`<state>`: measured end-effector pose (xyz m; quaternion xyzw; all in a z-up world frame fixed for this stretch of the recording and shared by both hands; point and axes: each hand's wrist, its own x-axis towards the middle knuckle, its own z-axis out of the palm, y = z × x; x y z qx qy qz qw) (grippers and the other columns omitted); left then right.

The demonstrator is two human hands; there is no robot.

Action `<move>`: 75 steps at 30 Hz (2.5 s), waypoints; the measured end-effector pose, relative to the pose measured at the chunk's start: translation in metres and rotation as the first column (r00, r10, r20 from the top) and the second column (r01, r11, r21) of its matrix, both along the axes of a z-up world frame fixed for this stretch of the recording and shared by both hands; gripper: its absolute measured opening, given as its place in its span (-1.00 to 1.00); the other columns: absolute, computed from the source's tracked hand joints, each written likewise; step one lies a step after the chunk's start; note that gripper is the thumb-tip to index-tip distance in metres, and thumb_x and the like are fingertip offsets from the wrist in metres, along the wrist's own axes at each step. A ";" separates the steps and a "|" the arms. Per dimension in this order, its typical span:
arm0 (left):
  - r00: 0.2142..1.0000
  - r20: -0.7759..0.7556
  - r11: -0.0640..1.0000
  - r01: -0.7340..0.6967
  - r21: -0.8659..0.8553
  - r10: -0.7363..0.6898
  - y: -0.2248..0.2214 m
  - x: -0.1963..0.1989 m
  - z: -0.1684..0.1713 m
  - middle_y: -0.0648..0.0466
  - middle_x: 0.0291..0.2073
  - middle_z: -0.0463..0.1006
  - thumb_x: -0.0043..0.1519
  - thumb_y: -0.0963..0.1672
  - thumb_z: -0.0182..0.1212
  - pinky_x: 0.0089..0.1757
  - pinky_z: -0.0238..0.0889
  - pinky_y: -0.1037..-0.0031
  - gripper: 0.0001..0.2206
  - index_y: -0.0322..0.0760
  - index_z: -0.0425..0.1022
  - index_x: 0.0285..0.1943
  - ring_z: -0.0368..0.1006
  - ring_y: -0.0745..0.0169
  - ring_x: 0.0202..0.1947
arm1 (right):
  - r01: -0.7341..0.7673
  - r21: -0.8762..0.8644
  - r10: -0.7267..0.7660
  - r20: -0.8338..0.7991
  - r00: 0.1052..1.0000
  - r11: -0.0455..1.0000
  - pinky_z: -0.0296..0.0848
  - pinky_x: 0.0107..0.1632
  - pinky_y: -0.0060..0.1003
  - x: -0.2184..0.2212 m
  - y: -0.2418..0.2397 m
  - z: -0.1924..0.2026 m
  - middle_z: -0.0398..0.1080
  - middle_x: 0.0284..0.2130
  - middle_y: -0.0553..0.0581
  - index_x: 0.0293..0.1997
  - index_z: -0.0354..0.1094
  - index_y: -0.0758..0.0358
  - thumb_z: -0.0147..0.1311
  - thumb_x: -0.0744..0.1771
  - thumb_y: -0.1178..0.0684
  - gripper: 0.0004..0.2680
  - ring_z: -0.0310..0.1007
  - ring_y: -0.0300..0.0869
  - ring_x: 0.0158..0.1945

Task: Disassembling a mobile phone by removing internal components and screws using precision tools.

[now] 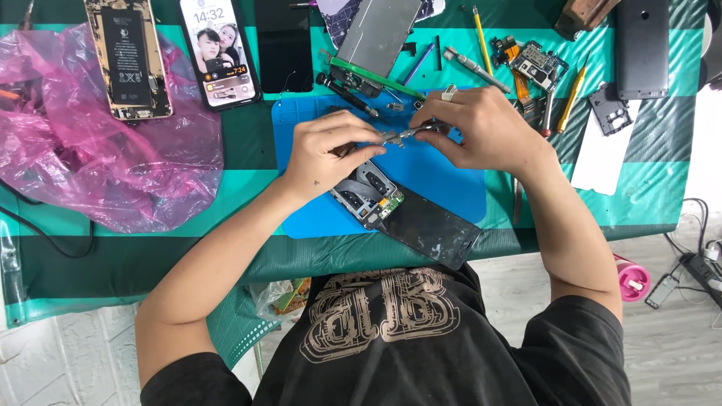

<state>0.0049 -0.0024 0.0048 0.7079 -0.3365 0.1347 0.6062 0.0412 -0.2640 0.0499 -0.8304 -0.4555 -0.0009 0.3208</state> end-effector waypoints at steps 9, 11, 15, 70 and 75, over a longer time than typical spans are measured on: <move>0.925 0.368 0.978 -0.153 0.139 0.093 0.000 0.001 -0.010 -0.01 -0.33 0.62 0.30 -0.30 0.33 -0.25 0.51 0.38 -0.95 -0.38 0.64 -0.18 0.58 0.03 -0.34 | -0.054 -0.044 0.051 -0.064 0.997 0.998 0.46 -0.47 -0.18 -0.007 0.015 0.006 0.45 -0.46 0.36 0.00 0.48 0.45 0.15 0.39 0.26 -0.88 0.48 0.03 -0.53; 0.910 0.400 0.972 -0.183 0.145 0.112 0.000 0.001 -0.007 0.02 -0.33 0.60 0.33 -0.28 0.30 -0.23 0.51 0.40 -0.94 -0.37 0.63 -0.18 0.56 0.08 -0.33 | -0.072 -0.017 0.071 -0.065 0.995 0.997 0.47 -0.46 -0.18 -0.008 0.019 0.005 0.45 -0.43 0.35 0.02 0.47 0.45 0.18 0.38 0.21 -0.86 0.49 0.02 -0.52; 0.917 0.380 0.978 -0.176 0.114 0.120 -0.003 0.000 -0.006 0.02 -0.31 0.57 0.38 -0.27 0.22 -0.20 0.54 0.35 -0.90 -0.38 0.59 -0.21 0.55 0.05 -0.31 | -0.075 0.007 0.075 -0.024 0.997 0.997 0.48 -0.47 -0.09 -0.012 0.023 0.001 0.41 -0.38 0.39 0.06 0.45 0.48 0.04 0.43 0.26 -0.87 0.47 0.10 -0.51; 0.853 0.480 0.964 -0.261 0.056 0.204 -0.004 -0.006 0.004 0.13 -0.32 0.53 0.38 -0.23 0.25 -0.24 0.51 0.52 -0.95 -0.28 0.57 -0.15 0.52 0.25 -0.30 | 0.055 0.037 -0.064 0.314 0.947 0.998 0.43 -0.45 -0.13 -0.016 0.023 -0.001 0.41 -0.41 0.26 0.10 0.54 0.33 0.29 0.35 -0.13 -0.66 0.39 -0.05 -0.55; 0.864 0.462 0.965 -0.254 0.057 0.200 -0.005 -0.008 0.003 0.14 -0.33 0.51 0.39 -0.22 0.23 -0.25 0.53 0.52 -0.92 -0.28 0.55 -0.19 0.51 0.27 -0.31 | 0.088 -0.029 -0.070 0.382 0.921 0.996 0.39 -0.50 -0.17 -0.021 0.024 -0.011 0.30 -0.44 0.09 0.03 0.57 0.19 0.09 0.44 -0.07 -0.80 0.37 -0.09 -0.60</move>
